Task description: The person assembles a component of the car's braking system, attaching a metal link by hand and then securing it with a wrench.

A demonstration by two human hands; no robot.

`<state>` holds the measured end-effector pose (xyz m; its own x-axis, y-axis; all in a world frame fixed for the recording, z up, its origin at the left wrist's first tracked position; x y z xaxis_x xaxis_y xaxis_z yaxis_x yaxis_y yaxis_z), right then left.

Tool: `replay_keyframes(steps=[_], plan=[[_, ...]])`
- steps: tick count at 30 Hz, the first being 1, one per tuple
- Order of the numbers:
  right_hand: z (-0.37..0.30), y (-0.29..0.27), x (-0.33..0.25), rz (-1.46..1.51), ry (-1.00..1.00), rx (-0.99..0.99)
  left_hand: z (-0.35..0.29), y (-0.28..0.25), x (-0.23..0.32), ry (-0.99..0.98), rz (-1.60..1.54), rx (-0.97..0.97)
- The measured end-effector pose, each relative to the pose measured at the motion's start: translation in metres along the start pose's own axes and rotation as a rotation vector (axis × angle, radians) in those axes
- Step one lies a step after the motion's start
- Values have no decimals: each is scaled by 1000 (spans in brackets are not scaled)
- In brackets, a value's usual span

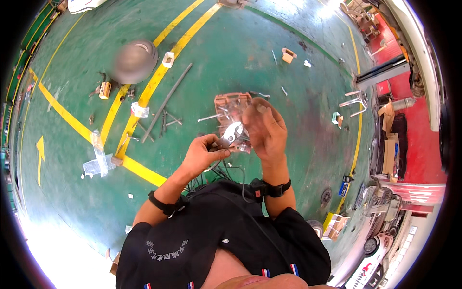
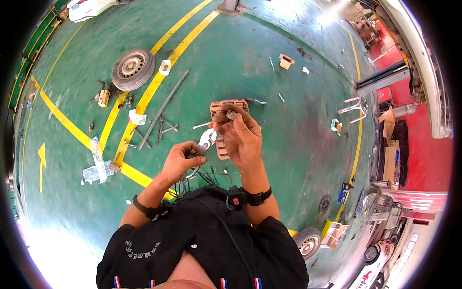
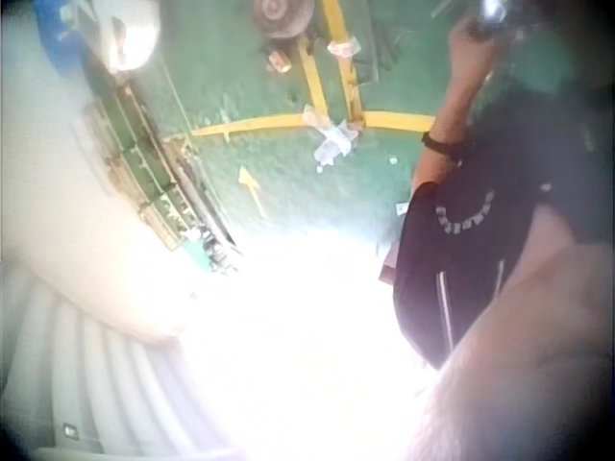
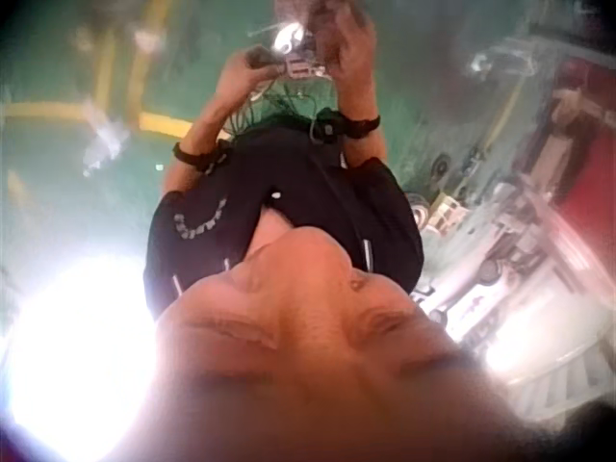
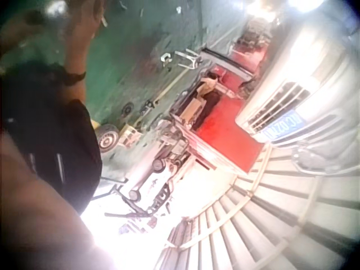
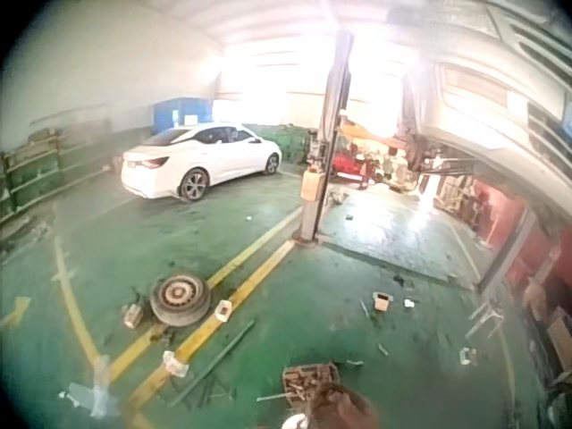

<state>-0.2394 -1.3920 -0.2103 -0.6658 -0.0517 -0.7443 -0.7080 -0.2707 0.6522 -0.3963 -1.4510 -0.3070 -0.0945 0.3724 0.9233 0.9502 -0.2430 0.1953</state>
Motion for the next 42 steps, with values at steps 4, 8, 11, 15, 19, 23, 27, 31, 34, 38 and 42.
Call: replay_keyframes(steps=[4, 8, 11, 15, 19, 23, 27, 31, 34, 38, 42], plan=[[70, 5, 10, 43, 82, -26, 58, -26, 43, 17, -127, -103], [147, 6, 9, -23, 43, 23, 126, -54, 78, 53, -170, -140], [201, 7, 9, -47, 42, -2, 166, -81, 105, 48, -53, -213], [273, 14, 17, 8, 11, -60, 204, -118, 145, 91, -20, -167], [345, -7, 30, -87, -12, 45, 262, -158, 170, 174, -152, -163], [409, -47, 24, -171, -53, 216, 352, -195, 194, 125, -263, -176], [458, -88, -10, -321, -236, 455, 451, -221, 231, 144, -181, -257], [479, -116, -63, -491, -407, 748, 529, -236, 270, 112, -117, -301], [479, -123, -111, -653, -527, 901, 575, -231, 299, 128, -97, -371], [473, -125, -173, -907, -635, 1091, 627, -214, 322, 124, -39, -462], [482, -132, -242, -1136, -716, 1195, 666, -198, 316, 31, -47, -503]])
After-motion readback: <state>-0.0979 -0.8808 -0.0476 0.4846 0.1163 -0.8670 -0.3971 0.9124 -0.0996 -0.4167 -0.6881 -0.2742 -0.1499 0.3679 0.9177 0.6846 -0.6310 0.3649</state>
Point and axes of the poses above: each hand's wrist, its own z-axis towards the middle knuckle, its own y-axis out of the palm, x = y × z, the point moved 7 cm from there along z, towards the middle knuckle, and after that the axes turned 3 degrees about -z, right-handed, at the moved point
